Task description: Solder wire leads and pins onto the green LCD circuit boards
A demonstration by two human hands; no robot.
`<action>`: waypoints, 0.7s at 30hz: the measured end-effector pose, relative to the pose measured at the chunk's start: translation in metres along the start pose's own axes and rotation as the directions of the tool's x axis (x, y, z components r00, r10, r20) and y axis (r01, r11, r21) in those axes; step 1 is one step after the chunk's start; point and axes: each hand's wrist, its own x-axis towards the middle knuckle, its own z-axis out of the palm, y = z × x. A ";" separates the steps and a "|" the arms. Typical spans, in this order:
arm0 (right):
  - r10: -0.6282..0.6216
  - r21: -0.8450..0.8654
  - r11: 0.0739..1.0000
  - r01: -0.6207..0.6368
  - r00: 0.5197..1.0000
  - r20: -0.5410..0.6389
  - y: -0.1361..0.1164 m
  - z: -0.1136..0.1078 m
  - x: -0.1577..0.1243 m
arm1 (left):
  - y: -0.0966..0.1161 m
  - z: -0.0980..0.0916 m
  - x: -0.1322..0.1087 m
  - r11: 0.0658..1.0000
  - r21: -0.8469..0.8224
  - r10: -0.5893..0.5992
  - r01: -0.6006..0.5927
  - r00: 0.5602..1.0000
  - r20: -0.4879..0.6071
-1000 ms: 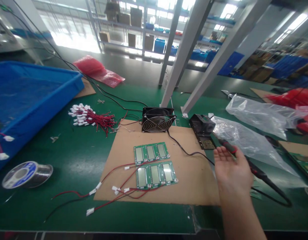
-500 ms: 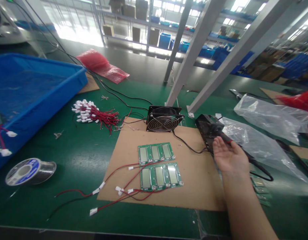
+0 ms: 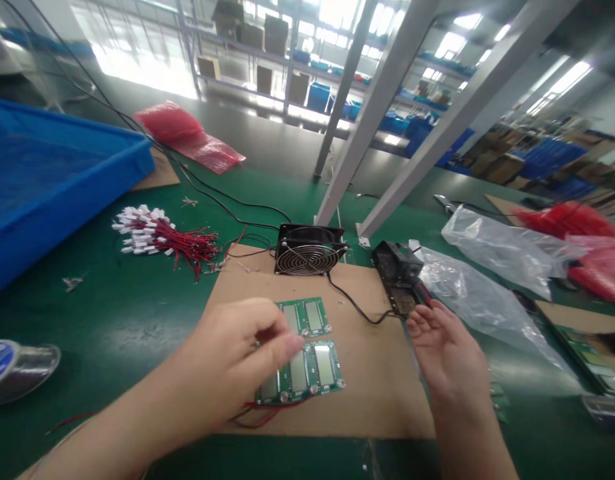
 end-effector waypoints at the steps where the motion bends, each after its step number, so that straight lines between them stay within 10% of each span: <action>1: -0.061 -0.046 0.997 0.061 0.998 0.014 -0.001 -0.002 -0.005 | -0.004 0.007 0.013 0.985 0.170 0.009 -0.013 1.000 0.022; 4: -0.246 -0.227 0.942 0.247 0.969 0.035 -0.003 -0.008 -0.011 | -0.018 0.030 0.045 0.838 0.543 0.019 -0.043 0.999 0.050; 8: -0.359 -0.613 0.706 0.355 0.925 0.123 -0.005 -0.012 -0.001 | -0.032 0.048 0.062 0.794 0.606 0.019 -0.049 0.998 0.056; 15: -0.032 -0.960 -0.130 0.247 0.967 0.253 0.007 0.025 0.029 | -0.028 0.043 0.064 0.816 0.577 0.003 -0.040 0.998 0.064; 21: 0.088 -0.849 -0.477 0.227 0.973 0.211 0.015 0.044 0.037 | -0.015 0.024 0.061 0.886 0.463 -0.037 -0.009 0.995 0.089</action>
